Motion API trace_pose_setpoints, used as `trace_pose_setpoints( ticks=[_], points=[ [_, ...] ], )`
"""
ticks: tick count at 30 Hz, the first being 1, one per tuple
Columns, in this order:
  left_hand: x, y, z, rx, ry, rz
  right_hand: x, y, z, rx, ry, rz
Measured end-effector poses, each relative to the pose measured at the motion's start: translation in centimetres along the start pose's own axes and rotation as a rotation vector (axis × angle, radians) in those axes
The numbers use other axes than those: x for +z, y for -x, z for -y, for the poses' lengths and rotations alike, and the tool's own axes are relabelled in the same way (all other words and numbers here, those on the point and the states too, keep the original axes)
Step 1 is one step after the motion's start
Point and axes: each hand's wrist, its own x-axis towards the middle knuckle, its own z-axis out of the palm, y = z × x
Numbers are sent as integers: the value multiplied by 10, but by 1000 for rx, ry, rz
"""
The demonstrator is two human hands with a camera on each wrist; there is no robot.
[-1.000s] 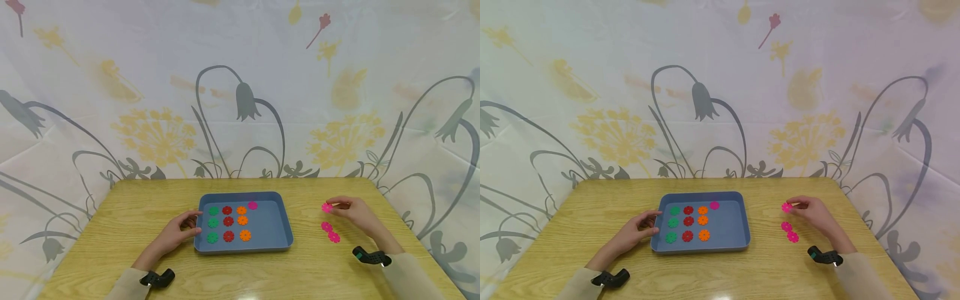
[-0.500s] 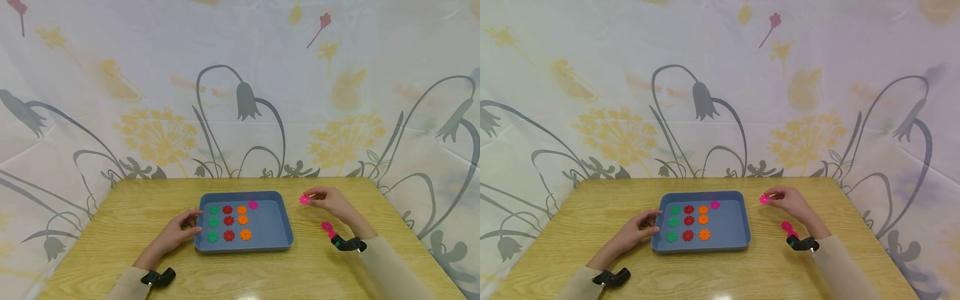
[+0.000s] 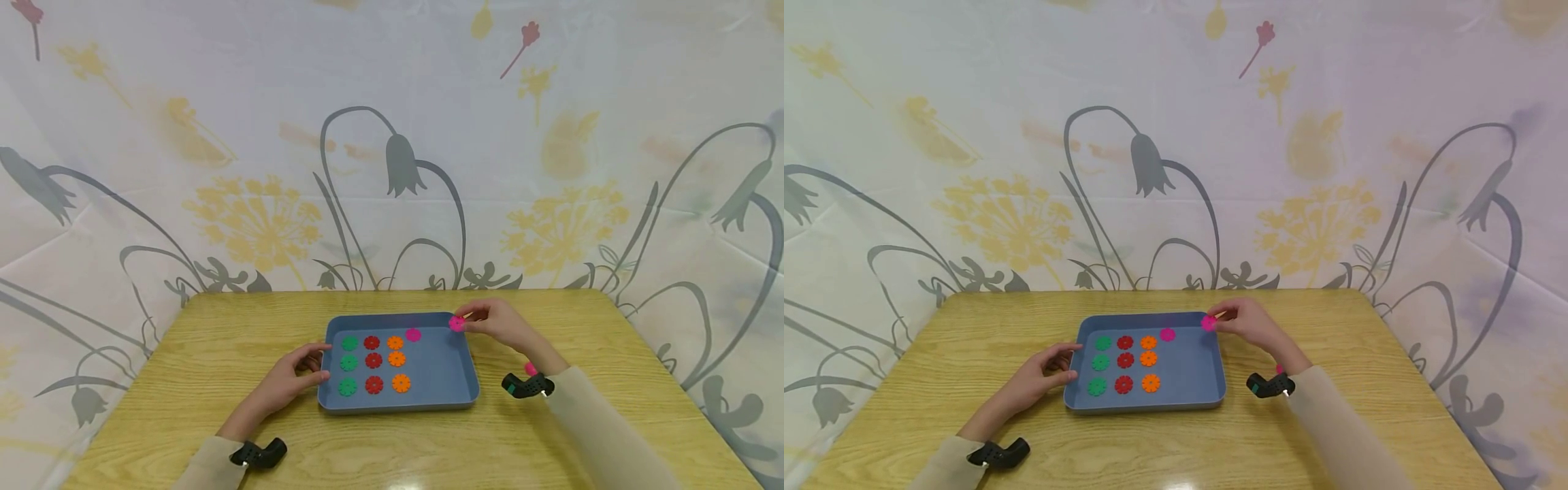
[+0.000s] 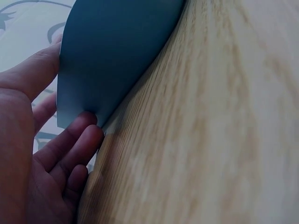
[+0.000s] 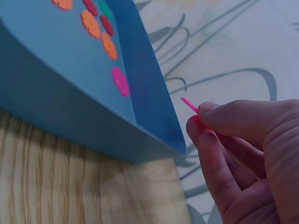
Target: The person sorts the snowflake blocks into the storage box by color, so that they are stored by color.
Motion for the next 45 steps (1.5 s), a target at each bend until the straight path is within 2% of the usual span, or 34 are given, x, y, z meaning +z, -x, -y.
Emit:
trace_pose_setpoints(
  ticks=[7, 19, 30, 45],
  points=[
    [0, 0, 2, 7, 7, 0, 21, -20, 10, -59, 71, 22],
    [0, 0, 1, 1, 8, 2, 49, -42, 12, -69, 49, 56],
    [0, 1, 0, -4, -5, 1, 60, -47, 8, -54, 20, 98],
    [0, 2, -3, -1, -12, -1, 61, -43, 13, -52, 131, 246]
  ],
)
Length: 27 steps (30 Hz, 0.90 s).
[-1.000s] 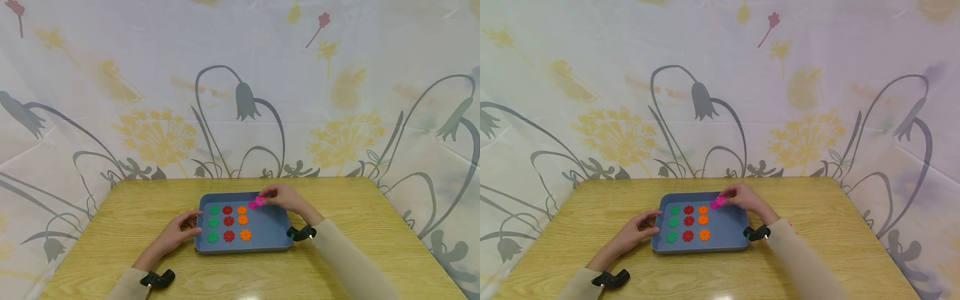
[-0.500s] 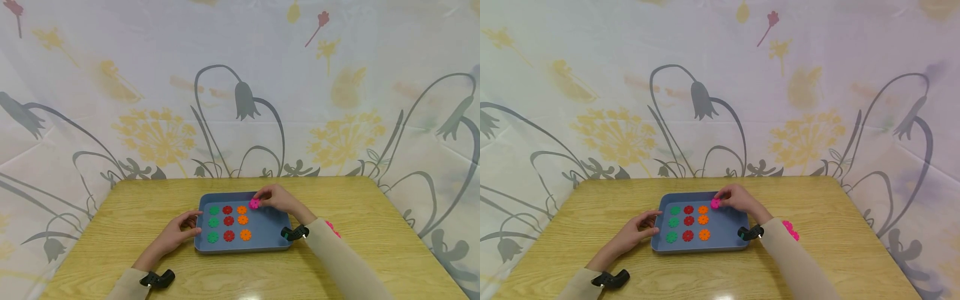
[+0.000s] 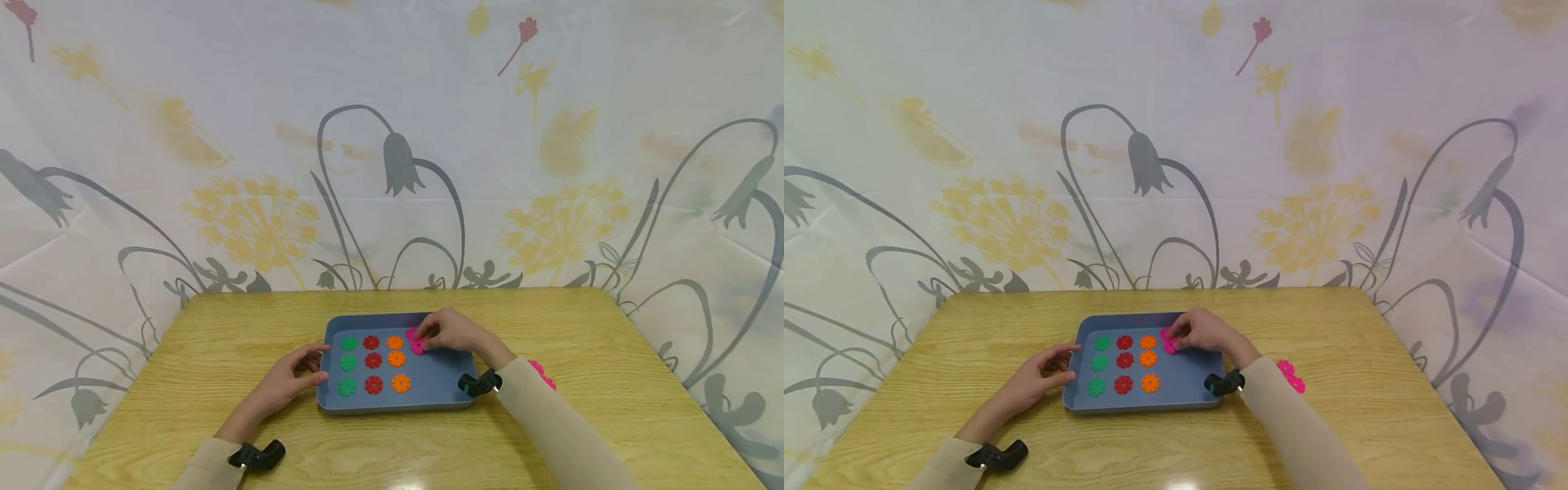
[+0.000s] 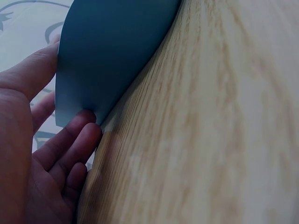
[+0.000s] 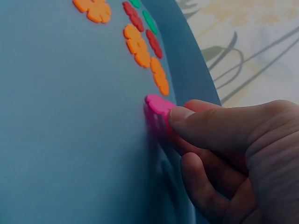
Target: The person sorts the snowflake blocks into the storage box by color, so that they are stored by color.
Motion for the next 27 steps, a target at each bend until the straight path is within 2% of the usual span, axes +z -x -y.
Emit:
trace_pose_setpoints(
  ticks=[8, 20, 27],
  points=[
    [0, 1, 1, 7, -1, -3, 4, -2, -2, -31, 37, 8],
    [-1, 0, 1, -1, 1, 9, 7, -2, -6, -34, 72, -3],
    [0, 0, 2, -6, 4, 11, 7, -2, -7, -77, 85, -26]
  ],
)
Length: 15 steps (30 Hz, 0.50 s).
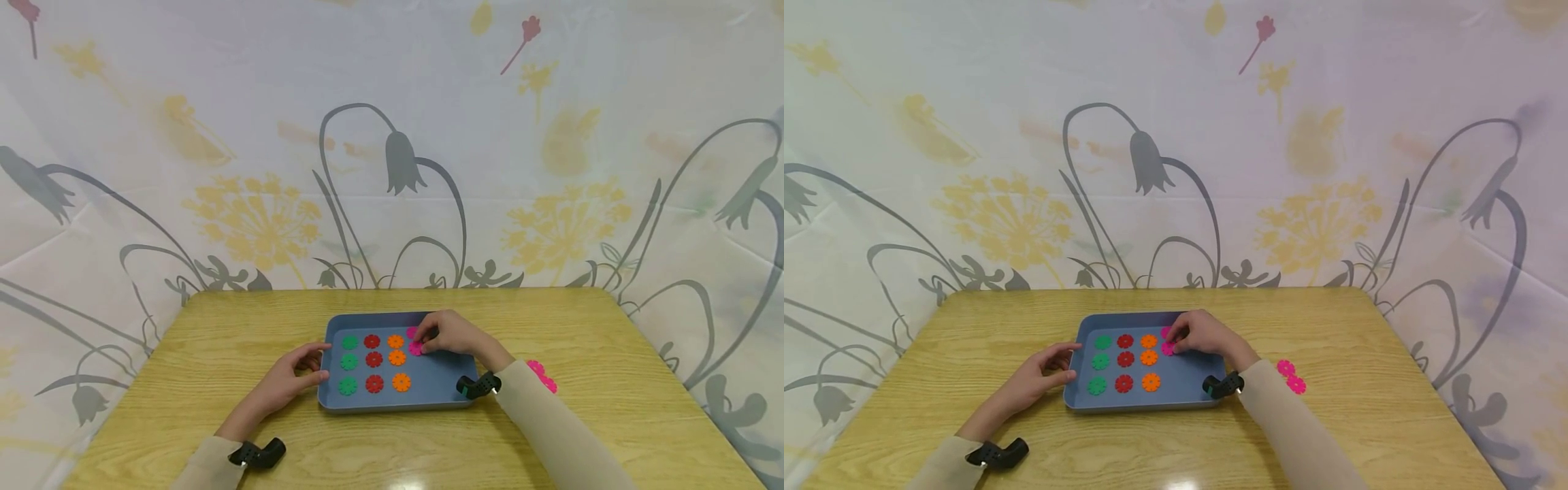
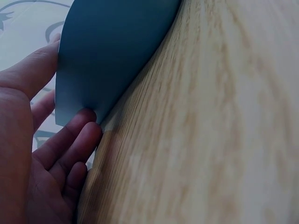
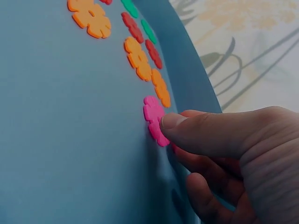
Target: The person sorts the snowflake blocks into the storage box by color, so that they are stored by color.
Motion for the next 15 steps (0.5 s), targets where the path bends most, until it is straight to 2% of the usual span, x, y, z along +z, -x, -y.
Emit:
trace_pose_setpoints(
  ticks=[5, 15],
  points=[
    [0, 0, 0, -1, 5, -2, -1, 0, 2, -4, 4, -18],
    [1, 0, 1, 21, -12, -13, -10, 1, 7, 32, -64, -28]
  ],
)
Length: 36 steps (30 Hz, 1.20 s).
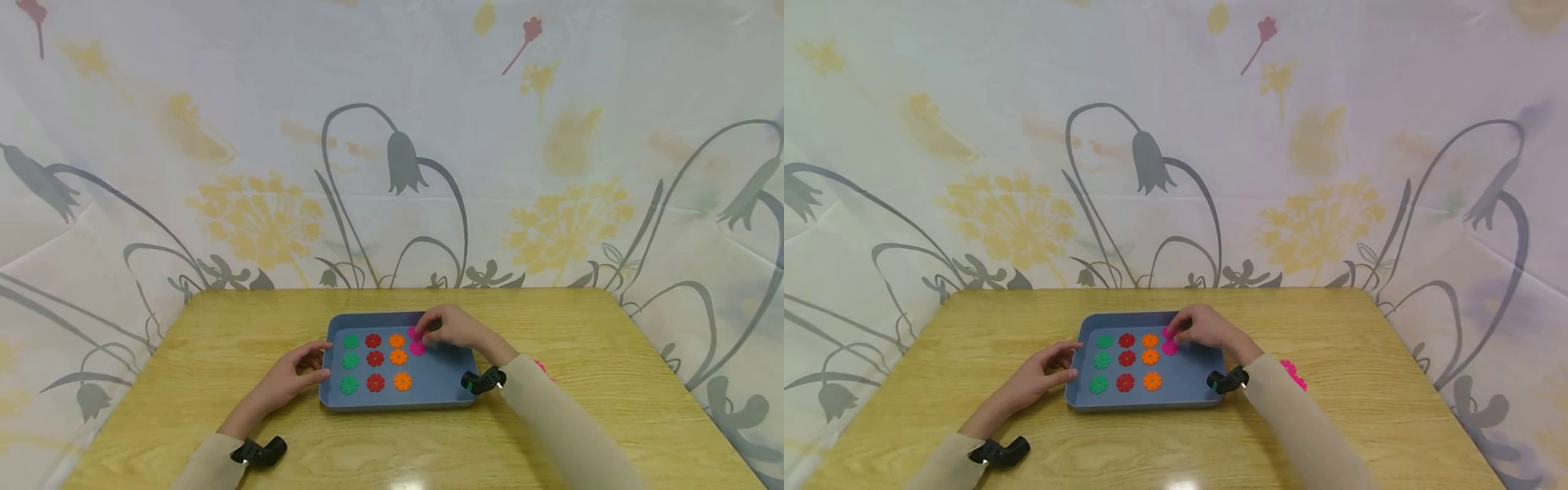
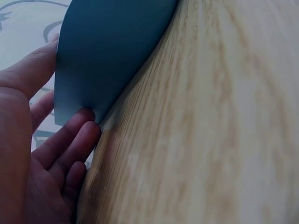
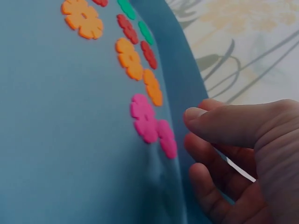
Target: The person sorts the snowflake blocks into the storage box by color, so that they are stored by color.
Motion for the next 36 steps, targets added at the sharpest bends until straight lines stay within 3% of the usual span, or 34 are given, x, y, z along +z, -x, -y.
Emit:
trace_pose_setpoints(
  ticks=[7, 11, 14, 18, 21, 30, 36],
  points=[
    [0, 0, -1, -9, 5, -2, -14, 13, -3, -6, 0, -83],
    [0, 1, -2, -9, -2, -9, -24, 27, -11, -1, -24, -142],
    [0, 1, -2, -10, 0, -3, -34, 45, -3, 18, -42, -166],
    [-1, 0, -1, -13, 5, 8, -43, 67, -16, 51, -41, -196],
    [-1, 0, 0, -7, 6, 13, -47, 82, -44, 82, -30, -222],
    [-1, 0, 1, 7, 4, 9, -65, 135, -65, 191, 35, -235],
    [-1, 0, 0, -3, 8, 8, -74, 160, -74, 235, 6, -177]
  ],
)
